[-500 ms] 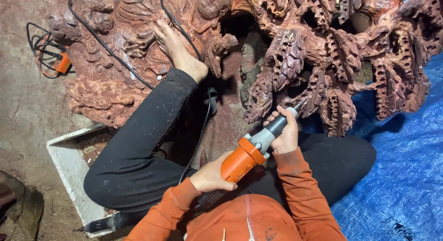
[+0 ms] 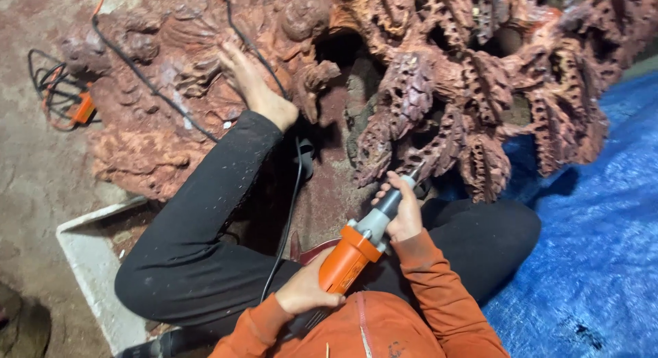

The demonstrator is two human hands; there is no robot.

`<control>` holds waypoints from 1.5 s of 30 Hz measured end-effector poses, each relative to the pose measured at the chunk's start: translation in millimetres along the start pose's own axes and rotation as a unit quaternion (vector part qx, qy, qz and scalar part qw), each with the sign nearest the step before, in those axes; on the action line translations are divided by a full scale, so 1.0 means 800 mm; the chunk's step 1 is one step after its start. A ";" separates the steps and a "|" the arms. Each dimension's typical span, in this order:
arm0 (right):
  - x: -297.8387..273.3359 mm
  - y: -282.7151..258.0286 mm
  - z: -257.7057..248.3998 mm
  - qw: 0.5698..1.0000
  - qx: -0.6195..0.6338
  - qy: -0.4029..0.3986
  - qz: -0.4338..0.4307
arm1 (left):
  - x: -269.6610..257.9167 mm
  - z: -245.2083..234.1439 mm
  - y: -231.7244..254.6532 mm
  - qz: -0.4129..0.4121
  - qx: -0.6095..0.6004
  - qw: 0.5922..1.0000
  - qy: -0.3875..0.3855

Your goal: Using a power carving tool to add detail to a large wooden sculpture

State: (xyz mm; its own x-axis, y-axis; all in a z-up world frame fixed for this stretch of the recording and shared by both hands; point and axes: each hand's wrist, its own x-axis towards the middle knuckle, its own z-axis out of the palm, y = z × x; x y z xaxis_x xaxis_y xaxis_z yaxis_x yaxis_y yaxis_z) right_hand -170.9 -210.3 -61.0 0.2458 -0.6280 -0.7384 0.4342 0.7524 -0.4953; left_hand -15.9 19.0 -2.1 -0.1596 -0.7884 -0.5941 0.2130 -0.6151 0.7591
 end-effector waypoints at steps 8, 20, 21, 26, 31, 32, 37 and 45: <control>0.003 -0.006 0.019 1.000 -0.008 -0.007 0.000 | 0.001 0.003 0.007 0.014 -0.044 0.999 0.016; -0.001 -0.048 0.054 0.997 -0.050 0.034 -0.044 | 0.042 0.019 0.010 0.063 -0.057 0.996 0.010; 0.000 -0.048 0.054 0.996 -0.060 0.035 -0.051 | 0.043 0.020 0.007 0.073 -0.069 0.995 0.007; 0.015 -0.036 0.034 0.992 -0.091 0.016 -0.080 | 0.042 0.021 0.005 0.056 -0.089 0.994 0.004; 0.021 -0.037 0.024 0.998 -0.045 -0.004 -0.051 | 0.045 0.018 -0.005 0.091 -0.044 0.995 0.014; 0.022 -0.037 0.022 0.998 -0.044 -0.004 -0.051 | 0.045 0.017 -0.005 0.091 -0.044 0.995 0.014; 0.016 -0.037 0.029 0.997 -0.047 -0.004 -0.054 | 0.046 0.017 -0.008 0.088 -0.032 0.995 0.028; 0.023 -0.031 0.025 0.995 -0.063 -0.002 -0.081 | 0.050 0.018 -0.015 0.074 -0.067 0.995 0.017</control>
State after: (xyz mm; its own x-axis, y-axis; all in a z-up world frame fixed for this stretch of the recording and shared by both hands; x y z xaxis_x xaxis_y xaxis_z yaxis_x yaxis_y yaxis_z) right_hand -159.8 -244.6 -53.5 0.1849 -0.7432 -0.6431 0.3565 0.6605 -0.6608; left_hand -38.7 -5.1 -30.8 -0.0839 -0.8686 -0.4884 0.3588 -0.4836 0.7983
